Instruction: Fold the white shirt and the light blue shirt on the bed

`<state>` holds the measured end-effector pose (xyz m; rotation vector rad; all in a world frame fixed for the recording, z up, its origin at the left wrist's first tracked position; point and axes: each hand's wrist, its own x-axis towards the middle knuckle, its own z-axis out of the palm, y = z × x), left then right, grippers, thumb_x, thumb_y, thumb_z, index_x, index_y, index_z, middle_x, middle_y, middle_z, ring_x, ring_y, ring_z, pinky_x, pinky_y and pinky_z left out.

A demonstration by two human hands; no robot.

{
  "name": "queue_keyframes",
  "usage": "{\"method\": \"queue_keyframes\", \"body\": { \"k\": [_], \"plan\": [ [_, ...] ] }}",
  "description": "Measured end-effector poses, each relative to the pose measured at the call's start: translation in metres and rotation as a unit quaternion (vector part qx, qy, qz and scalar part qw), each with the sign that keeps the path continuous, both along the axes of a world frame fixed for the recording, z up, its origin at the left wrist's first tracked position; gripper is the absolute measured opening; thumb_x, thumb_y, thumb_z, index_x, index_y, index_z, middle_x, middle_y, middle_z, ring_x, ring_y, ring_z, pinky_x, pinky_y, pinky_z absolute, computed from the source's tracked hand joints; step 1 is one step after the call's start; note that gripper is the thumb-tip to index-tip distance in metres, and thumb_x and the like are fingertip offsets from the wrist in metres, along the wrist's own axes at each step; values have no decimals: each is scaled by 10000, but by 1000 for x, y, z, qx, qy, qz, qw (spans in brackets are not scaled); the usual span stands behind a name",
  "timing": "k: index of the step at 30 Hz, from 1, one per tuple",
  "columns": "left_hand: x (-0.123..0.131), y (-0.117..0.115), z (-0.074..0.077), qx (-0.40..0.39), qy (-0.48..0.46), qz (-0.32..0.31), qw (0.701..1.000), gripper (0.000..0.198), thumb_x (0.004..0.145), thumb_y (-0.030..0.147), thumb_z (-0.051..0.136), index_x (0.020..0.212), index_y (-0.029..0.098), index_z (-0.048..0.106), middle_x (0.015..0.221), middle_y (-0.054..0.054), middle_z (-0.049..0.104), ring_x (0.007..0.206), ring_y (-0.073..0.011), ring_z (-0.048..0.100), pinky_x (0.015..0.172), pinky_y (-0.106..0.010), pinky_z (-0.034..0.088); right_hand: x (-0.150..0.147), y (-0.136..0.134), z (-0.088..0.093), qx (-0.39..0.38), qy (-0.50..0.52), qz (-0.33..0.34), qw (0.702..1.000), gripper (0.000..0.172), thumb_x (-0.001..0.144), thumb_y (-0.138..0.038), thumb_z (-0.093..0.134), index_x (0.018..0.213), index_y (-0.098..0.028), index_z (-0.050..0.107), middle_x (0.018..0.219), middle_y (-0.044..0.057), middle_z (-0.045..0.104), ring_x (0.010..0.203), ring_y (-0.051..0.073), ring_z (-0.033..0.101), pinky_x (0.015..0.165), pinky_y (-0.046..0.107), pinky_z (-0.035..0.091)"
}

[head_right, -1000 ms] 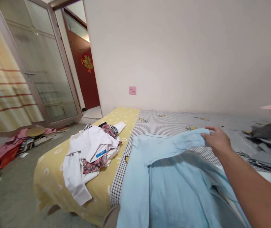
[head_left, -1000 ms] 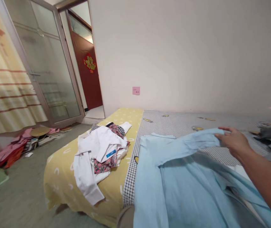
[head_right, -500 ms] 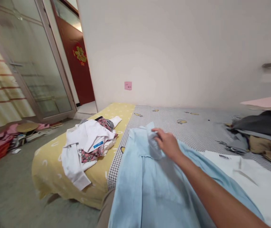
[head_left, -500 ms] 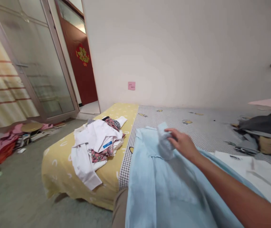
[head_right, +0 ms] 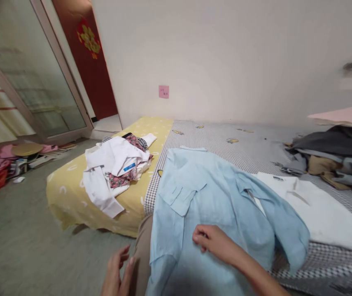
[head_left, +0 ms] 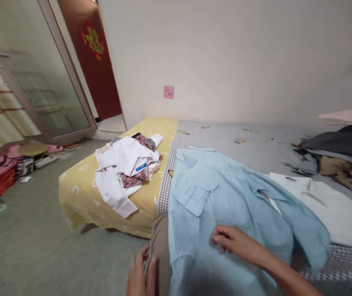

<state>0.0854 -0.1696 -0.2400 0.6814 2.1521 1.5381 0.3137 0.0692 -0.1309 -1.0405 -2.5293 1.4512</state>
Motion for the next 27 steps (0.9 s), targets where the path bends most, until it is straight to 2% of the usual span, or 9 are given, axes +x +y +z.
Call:
{"method": "queue_keyframes", "body": {
  "k": [5, 7, 10, 13, 16, 18, 21, 23, 27],
  "plan": [
    [-12, 42, 0, -15, 109, 7, 994, 439, 876, 502, 480, 1128, 188, 655, 1222, -169, 602, 1224, -326, 526, 1110, -556, 393, 0, -59, -44, -40, 72, -94, 992, 607, 675, -249, 571, 1282, -259, 596, 1334, 80, 613, 1055, 222, 643, 817, 322, 524],
    [-17, 61, 3, -49, 116, -14, 992, 437, 914, 469, 404, 1127, 188, 662, 1301, -181, 579, 1299, -319, 476, 1130, -559, 365, -7, -75, -53, -82, 112, -154, 978, 618, 703, -315, 595, 1317, -250, 560, 1378, 99, 574, 1106, 234, 633, 873, 346, 527],
    [-17, 89, 12, -108, 115, -67, 985, 456, 934, 435, 371, 1174, 180, 664, 1459, -188, 500, 1422, -325, 369, 1162, -579, 303, -15, -89, -57, -165, 174, -259, 936, 593, 746, -529, 611, 1256, -229, 579, 1330, 124, 600, 1051, 262, 667, 857, 387, 546],
    [0, 102, 25, -155, 125, -109, 974, 477, 842, 449, 568, 1220, 166, 636, 1568, -199, 387, 1476, -364, 296, 1173, -602, 267, -15, -98, -57, -206, 210, -316, 902, 586, 707, -646, 650, 1098, -209, 651, 1138, 119, 688, 908, 272, 698, 773, 399, 559],
    [28, 95, 34, -213, 152, -160, 952, 511, 724, 413, 709, 1175, 186, 632, 1634, -178, 288, 1517, -378, 206, 1190, -602, 219, -6, -105, -57, -218, 232, -324, 891, 541, 688, -671, 693, 975, -212, 698, 895, 72, 722, 753, 243, 686, 728, 393, 555],
    [44, 83, 36, -218, 156, -178, 947, 338, 691, 348, 714, 994, 210, 659, 1629, -152, 318, 1517, -374, 212, 1188, -597, 213, 1, -108, -56, -219, 241, -337, 883, 529, 684, -677, 708, 947, -217, 713, 854, 58, 724, 735, 236, 682, 730, 388, 555],
    [57, 69, 40, -147, 123, -142, 971, 109, 669, 295, 647, 701, 224, 571, 1436, -166, 560, 1429, -380, 382, 1145, -594, 277, 11, -109, -54, -213, 251, -352, 876, 495, 704, -656, 717, 946, -223, 724, 867, 53, 729, 764, 234, 688, 744, 375, 554],
    [56, 65, 50, -56, 59, -98, 992, 189, 681, 365, 609, 624, 243, 476, 1062, -153, 714, 1225, -358, 577, 1030, -531, 423, 16, -108, -53, -200, 262, -361, 872, 459, 735, -630, 706, 954, -228, 728, 861, 46, 728, 758, 225, 687, 741, 364, 553],
    [45, 63, 82, 56, -133, -51, 988, 397, 676, 510, 629, 590, 267, 327, 646, -29, 643, 670, -221, 654, 634, -317, 501, 29, -97, -47, -166, 285, -425, 843, 479, 700, -633, 720, 940, -218, 728, 828, 50, 731, 715, 226, 689, 718, 360, 555]
  ]
}}
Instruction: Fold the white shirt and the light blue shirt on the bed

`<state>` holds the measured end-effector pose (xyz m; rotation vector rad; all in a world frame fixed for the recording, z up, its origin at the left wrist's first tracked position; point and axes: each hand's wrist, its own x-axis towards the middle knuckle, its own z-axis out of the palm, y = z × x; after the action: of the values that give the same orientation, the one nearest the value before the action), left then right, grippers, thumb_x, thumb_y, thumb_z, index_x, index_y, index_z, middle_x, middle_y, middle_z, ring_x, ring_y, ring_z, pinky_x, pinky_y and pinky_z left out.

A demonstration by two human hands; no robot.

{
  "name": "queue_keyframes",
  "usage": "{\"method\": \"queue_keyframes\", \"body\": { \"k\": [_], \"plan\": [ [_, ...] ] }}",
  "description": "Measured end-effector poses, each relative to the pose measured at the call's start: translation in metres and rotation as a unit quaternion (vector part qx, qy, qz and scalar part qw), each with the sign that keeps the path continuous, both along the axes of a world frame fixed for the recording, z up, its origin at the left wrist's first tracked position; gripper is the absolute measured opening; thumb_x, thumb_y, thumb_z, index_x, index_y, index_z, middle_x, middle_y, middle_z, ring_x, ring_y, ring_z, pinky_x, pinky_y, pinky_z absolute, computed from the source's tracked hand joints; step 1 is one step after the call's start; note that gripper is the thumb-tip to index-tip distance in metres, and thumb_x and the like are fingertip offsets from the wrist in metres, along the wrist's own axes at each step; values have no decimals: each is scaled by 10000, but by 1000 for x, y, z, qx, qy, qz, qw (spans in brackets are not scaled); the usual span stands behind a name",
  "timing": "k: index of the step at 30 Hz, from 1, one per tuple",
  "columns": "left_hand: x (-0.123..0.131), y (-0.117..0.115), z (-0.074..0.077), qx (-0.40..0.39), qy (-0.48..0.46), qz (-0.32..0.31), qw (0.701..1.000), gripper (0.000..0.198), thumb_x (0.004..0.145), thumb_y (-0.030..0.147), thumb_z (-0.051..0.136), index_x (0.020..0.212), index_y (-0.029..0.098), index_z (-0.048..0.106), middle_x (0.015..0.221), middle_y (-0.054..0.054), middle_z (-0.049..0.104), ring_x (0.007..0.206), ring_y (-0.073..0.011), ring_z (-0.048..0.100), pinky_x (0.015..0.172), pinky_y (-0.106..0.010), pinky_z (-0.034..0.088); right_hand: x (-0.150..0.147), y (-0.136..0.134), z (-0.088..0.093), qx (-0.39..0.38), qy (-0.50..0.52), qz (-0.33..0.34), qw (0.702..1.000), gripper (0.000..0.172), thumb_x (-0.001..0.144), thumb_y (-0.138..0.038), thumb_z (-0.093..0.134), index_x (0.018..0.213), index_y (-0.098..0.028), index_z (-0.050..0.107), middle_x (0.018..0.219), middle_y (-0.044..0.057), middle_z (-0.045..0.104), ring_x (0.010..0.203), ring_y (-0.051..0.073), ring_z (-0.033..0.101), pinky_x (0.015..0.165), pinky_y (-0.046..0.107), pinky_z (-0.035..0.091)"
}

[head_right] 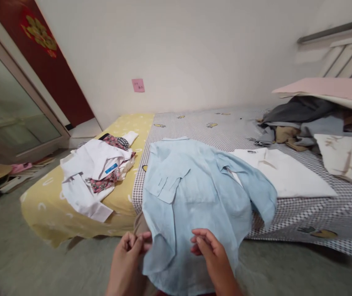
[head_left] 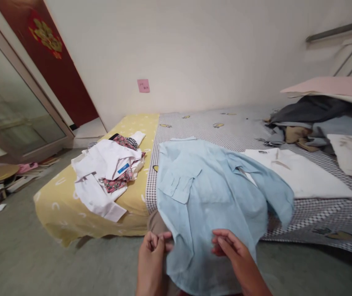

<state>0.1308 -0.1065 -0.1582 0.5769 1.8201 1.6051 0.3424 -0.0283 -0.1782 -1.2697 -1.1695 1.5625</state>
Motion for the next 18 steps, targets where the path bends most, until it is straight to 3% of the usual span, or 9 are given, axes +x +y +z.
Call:
{"method": "queue_keyframes", "body": {
  "k": [3, 5, 9, 11, 14, 16, 18],
  "plan": [
    [-7, -4, 14, 2, -44, 29, 999, 475, 641, 532, 672, 587, 255, 290, 739, -39, 704, 431, -107, 497, 499, -266, 423, 13, 11, 0, 5, -1, -62, 998, 512, 649, -638, 738, 920, -204, 716, 793, 59, 731, 683, 232, 688, 691, 360, 562],
    [-12, -7, 9, -9, -10, 39, 999, 481, 619, 556, 694, 602, 247, 326, 772, -29, 697, 408, -93, 474, 501, -279, 434, 24, 15, -4, 20, -14, -85, 996, 508, 665, -640, 714, 921, -201, 711, 798, 67, 733, 681, 237, 690, 685, 363, 570],
    [-17, -17, -25, -71, 134, 6, 988, 508, 664, 705, 606, 784, 213, 569, 800, -69, 652, 659, -241, 643, 700, -429, 546, 51, 4, -26, 112, -135, -51, 983, 449, 786, -619, 597, 926, -214, 734, 860, 99, 755, 781, 267, 716, 753, 384, 580],
    [-15, -21, -45, -107, 214, -28, 971, 573, 716, 736, 507, 834, 190, 632, 916, -152, 656, 892, -329, 662, 842, -523, 535, 65, -9, -42, 214, -228, 39, 949, 393, 804, -562, 617, 986, -246, 765, 1018, 112, 765, 976, 297, 710, 907, 421, 549],
    [-7, -18, -67, -163, 300, -53, 938, 512, 766, 666, 474, 853, 193, 650, 1264, -253, 577, 1232, -396, 543, 974, -577, 478, 80, -25, -68, 339, -360, 187, 849, 516, 680, -435, 784, 1185, -342, 731, 1385, 83, 636, 1281, 364, 566, 1064, 501, 449],
    [-3, -9, -74, -209, 329, -73, 918, 414, 741, 584, 551, 884, 206, 643, 1465, -233, 460, 1355, -415, 438, 1003, -593, 454, 83, -27, -83, 376, -421, 217, 797, 558, 648, -322, 808, 1195, -381, 713, 1489, 56, 545, 1332, 378, 519, 1038, 496, 462],
    [-2, 2, -77, -213, 341, -90, 911, 379, 716, 484, 589, 979, 216, 641, 1500, -199, 455, 1365, -407, 430, 1013, -586, 443, 79, -21, -92, 415, -434, 207, 772, 388, 702, -213, 736, 1062, -359, 739, 1384, 42, 639, 1234, 325, 604, 961, 414, 503]
  ]
}}
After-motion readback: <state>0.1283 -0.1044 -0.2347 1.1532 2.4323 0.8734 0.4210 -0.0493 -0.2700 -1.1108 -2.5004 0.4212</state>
